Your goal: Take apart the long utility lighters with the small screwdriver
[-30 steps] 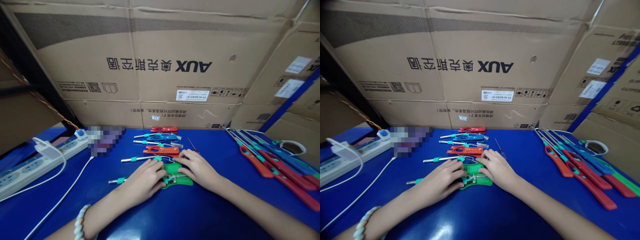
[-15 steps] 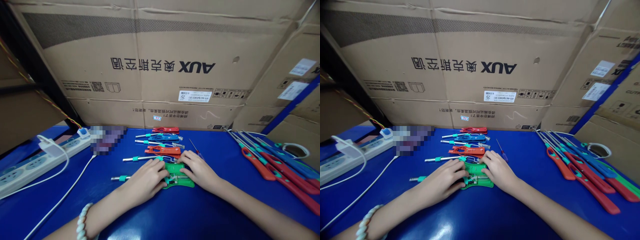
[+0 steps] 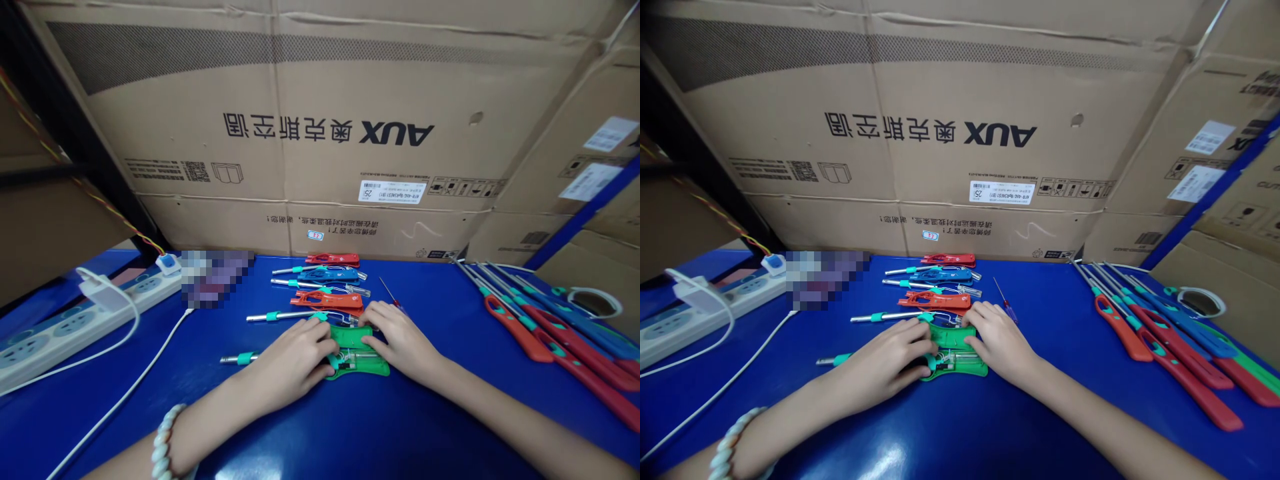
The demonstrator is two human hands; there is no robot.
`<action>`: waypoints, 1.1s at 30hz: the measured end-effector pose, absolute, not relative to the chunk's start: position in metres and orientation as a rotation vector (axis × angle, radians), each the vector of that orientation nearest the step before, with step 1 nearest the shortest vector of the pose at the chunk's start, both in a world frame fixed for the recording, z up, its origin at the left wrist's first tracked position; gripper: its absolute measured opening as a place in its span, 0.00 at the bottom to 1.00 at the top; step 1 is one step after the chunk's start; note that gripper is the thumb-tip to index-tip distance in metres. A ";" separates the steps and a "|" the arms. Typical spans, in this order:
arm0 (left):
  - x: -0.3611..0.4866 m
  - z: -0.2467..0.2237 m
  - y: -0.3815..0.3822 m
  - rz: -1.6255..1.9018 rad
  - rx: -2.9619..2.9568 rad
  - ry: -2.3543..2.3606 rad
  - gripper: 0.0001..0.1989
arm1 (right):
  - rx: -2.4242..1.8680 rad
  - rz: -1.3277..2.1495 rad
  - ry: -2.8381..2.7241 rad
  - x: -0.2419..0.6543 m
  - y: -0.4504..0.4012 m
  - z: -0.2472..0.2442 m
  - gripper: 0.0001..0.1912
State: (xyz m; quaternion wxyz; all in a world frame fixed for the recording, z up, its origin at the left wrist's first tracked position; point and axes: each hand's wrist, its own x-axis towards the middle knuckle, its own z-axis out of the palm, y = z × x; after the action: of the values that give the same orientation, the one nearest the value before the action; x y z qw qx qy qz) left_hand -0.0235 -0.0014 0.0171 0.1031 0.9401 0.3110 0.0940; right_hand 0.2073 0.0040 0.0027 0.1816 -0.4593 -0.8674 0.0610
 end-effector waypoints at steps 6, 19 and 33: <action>-0.026 0.017 0.000 0.282 2.758 0.884 0.05 | -1.267 0.130 -2.436 0.208 0.004 0.001 0.09; -0.026 0.021 0.000 0.247 2.772 0.880 0.06 | -1.142 -0.166 -2.472 0.205 0.001 -0.005 0.05; -0.027 0.019 -0.001 0.237 2.800 0.888 0.05 | -1.051 -0.432 -2.467 0.202 0.001 -0.012 0.06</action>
State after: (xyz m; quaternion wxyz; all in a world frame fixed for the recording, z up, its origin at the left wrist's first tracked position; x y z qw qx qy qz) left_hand -0.0273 -0.0008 0.0191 0.0973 0.9456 0.2999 0.0801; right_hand 0.2017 0.0005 -0.0120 0.2113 -0.3783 -0.8877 -0.1554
